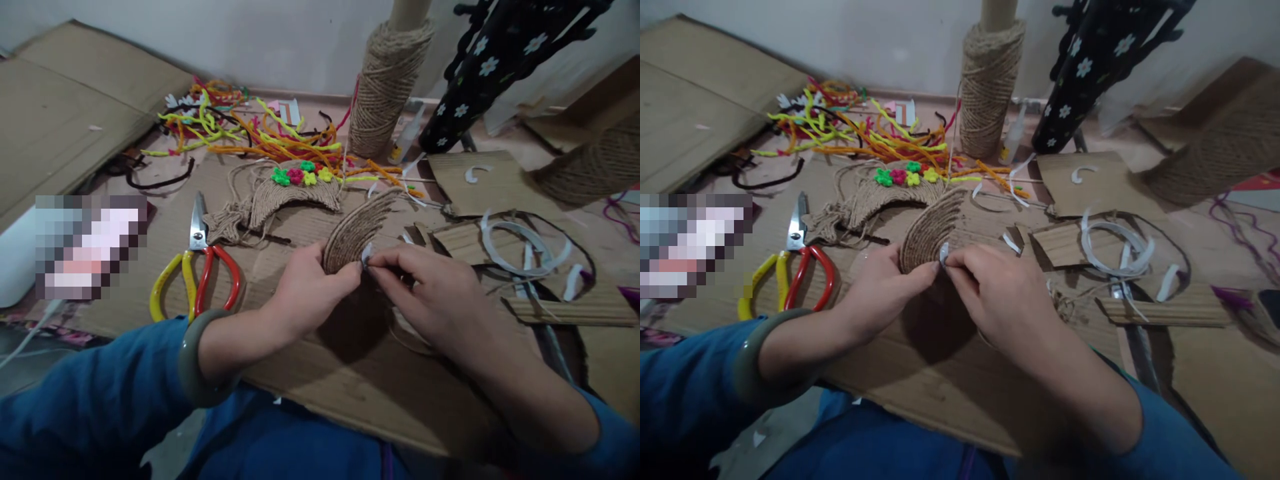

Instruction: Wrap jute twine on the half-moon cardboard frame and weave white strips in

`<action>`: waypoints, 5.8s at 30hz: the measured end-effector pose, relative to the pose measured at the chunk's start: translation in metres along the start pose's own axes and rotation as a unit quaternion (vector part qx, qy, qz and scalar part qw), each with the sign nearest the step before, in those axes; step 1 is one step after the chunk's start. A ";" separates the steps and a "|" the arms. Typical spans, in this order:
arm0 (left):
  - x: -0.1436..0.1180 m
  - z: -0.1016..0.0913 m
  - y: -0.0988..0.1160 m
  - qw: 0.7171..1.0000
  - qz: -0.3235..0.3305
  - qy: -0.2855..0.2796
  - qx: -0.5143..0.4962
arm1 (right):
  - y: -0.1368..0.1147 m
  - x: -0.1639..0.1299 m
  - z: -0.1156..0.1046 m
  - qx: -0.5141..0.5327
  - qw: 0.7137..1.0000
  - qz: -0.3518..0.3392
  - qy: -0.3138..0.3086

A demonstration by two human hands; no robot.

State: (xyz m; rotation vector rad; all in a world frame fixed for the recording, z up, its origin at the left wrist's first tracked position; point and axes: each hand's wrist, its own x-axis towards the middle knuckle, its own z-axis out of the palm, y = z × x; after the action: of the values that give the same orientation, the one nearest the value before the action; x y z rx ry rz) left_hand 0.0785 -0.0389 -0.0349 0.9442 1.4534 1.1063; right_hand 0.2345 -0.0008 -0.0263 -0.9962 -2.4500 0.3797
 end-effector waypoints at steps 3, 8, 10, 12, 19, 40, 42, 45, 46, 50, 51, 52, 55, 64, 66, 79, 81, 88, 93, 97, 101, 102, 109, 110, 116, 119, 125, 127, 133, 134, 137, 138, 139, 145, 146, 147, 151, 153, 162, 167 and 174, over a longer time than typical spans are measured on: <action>0.000 0.000 0.000 1.000 0.003 0.001 0.005 | 0.000 -0.001 0.001 -0.027 1.000 -0.006 -0.004; -0.001 0.001 0.001 1.000 -0.003 -0.003 0.005 | -0.001 0.000 0.000 -0.011 1.000 0.013 -0.018; -0.001 0.000 0.002 1.000 -0.002 -0.006 0.000 | -0.001 0.000 -0.001 0.004 1.000 0.020 -0.020; -0.001 0.000 0.002 1.000 -0.002 -0.005 -0.003 | -0.001 0.001 -0.002 0.018 0.999 0.024 -0.018; -0.001 0.000 0.002 1.000 -0.011 -0.003 -0.004 | -0.002 0.003 -0.005 0.052 0.998 0.044 -0.020; -0.002 0.000 0.001 1.000 0.012 0.006 0.012 | 0.000 0.003 0.000 0.036 0.999 0.035 -0.002; -0.002 0.000 0.000 1.000 0.017 0.009 0.022 | -0.001 0.003 0.000 0.025 0.999 0.034 -0.001; -0.002 0.001 -0.001 1.000 0.016 0.008 0.024 | -0.003 0.003 0.000 0.011 0.999 0.035 0.000; -0.002 0.001 -0.001 1.000 0.016 0.007 0.023 | -0.003 0.003 0.000 0.009 0.999 0.036 0.000; -0.001 0.001 -0.002 1.000 0.017 0.004 0.023 | -0.003 0.004 0.000 0.010 0.999 0.038 0.002; -0.001 0.001 -0.002 1.000 0.019 0.001 0.022 | -0.003 0.004 -0.001 0.014 0.999 0.040 -0.002; -0.001 0.001 -0.002 1.000 0.020 -0.002 0.020 | -0.002 0.004 -0.001 0.019 0.999 0.041 -0.006; 0.000 0.000 -0.004 1.000 0.020 -0.004 0.011 | 0.000 0.005 -0.002 0.036 0.998 0.042 -0.014; -0.001 0.001 -0.006 0.998 0.009 -0.043 -0.049 | 0.001 0.003 0.000 0.022 0.999 0.038 -0.011; 0.000 0.001 -0.006 0.998 0.013 -0.042 -0.046 | 0.001 0.002 0.000 0.019 0.999 0.040 -0.010; -0.001 0.001 -0.005 0.999 0.028 -0.036 -0.002 | 0.000 0.003 0.001 0.033 0.998 0.053 -0.007; -0.001 0.001 -0.005 0.999 0.032 -0.033 -0.002 | -0.001 0.003 0.001 0.036 0.998 0.051 -0.006; -0.001 0.001 -0.006 0.998 0.039 -0.038 -0.008 | -0.003 0.004 -0.001 0.028 0.998 0.049 -0.004; -0.002 0.001 -0.006 0.998 0.033 -0.043 -0.015 | -0.002 0.003 0.000 0.037 0.998 0.057 -0.009; -0.002 0.001 -0.005 0.998 0.030 -0.046 -0.027 | -0.001 0.005 -0.001 0.049 0.996 0.076 -0.010; -0.001 0.000 -0.004 0.998 0.027 -0.049 -0.032 | 0.000 0.006 -0.003 0.069 0.992 0.102 -0.013; -0.001 0.000 -0.003 0.998 0.027 -0.049 -0.033 | 0.000 0.007 -0.003 0.073 0.992 0.106 -0.014; -0.002 0.001 -0.004 0.998 0.042 -0.035 0.009 | 0.000 0.007 -0.001 0.069 0.991 0.111 -0.013; -0.002 0.001 -0.004 0.998 0.045 -0.036 0.013 | 0.000 0.007 -0.001 0.070 0.991 0.115 -0.017; -0.003 0.001 -0.005 0.998 0.048 -0.035 0.023 | 0.001 0.007 0.000 0.076 0.990 0.117 -0.023; -0.002 0.001 -0.006 0.998 0.048 -0.039 0.016 | 0.002 0.007 0.000 0.082 0.988 0.126 -0.030; -0.001 0.002 -0.007 0.998 0.046 -0.048 0.002 | 0.004 0.007 0.001 0.104 0.982 0.156 -0.035; -0.001 0.002 -0.006 0.998 0.047 -0.048 0.000 | 0.003 0.007 0.001 0.111 0.980 0.161 -0.041; -0.001 0.002 -0.005 0.998 0.033 -0.041 0.013 | 0.004 0.006 0.002 0.129 0.979 0.151 -0.048; -0.001 0.002 -0.005 0.999 0.031 -0.041 0.014 | 0.004 0.005 0.003 0.130 0.979 0.151 -0.048; -0.001 0.002 -0.005 0.999 0.032 -0.043 0.008 | 0.005 0.005 0.003 0.127 0.979 0.151 -0.050; -0.001 0.002 -0.005 0.999 0.033 -0.042 0.008 | 0.004 0.005 0.003 0.125 0.979 0.150 -0.051; -0.001 0.002 -0.005 0.999 0.034 -0.039 0.009 | 0.004 0.005 0.003 0.123 0.980 0.149 -0.053; -0.001 0.002 -0.002 0.999 0.029 -0.022 0.038 | 0.001 0.006 0.001 0.099 0.984 0.139 -0.053; -0.001 0.002 -0.002 0.998 0.028 -0.018 0.045 | 0.000 0.006 0.001 0.098 0.984 0.137 -0.052; -0.001 0.002 -0.002 0.998 0.027 -0.015 0.050 | 0.000 0.006 0.001 0.097 0.985 0.136 -0.052; -0.001 0.001 -0.003 0.998 0.027 -0.013 0.053 | -0.001 0.006 0.002 0.099 0.985 0.134 -0.052; 0.000 0.002 -0.003 0.998 0.027 -0.012 0.053 | 0.000 0.006 0.001 0.104 0.984 0.134 -0.053; -0.001 0.002 -0.004 0.998 0.032 -0.023 0.048 | 0.000 0.005 0.002 0.088 0.987 0.131 -0.040; -0.001 0.001 -0.005 0.997 0.024 -0.012 0.073 | 0.000 0.005 0.002 0.075 0.988 0.127 -0.047; -0.001 0.002 -0.004 0.998 0.018 -0.004 0.058 | 0.001 0.005 0.002 0.088 0.988 0.119 -0.043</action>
State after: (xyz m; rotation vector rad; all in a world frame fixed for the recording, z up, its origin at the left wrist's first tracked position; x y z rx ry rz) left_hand 0.0803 -0.0401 -0.0382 1.0588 1.5123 1.0522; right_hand 0.2313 0.0032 -0.0271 -1.2197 -2.3272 0.7208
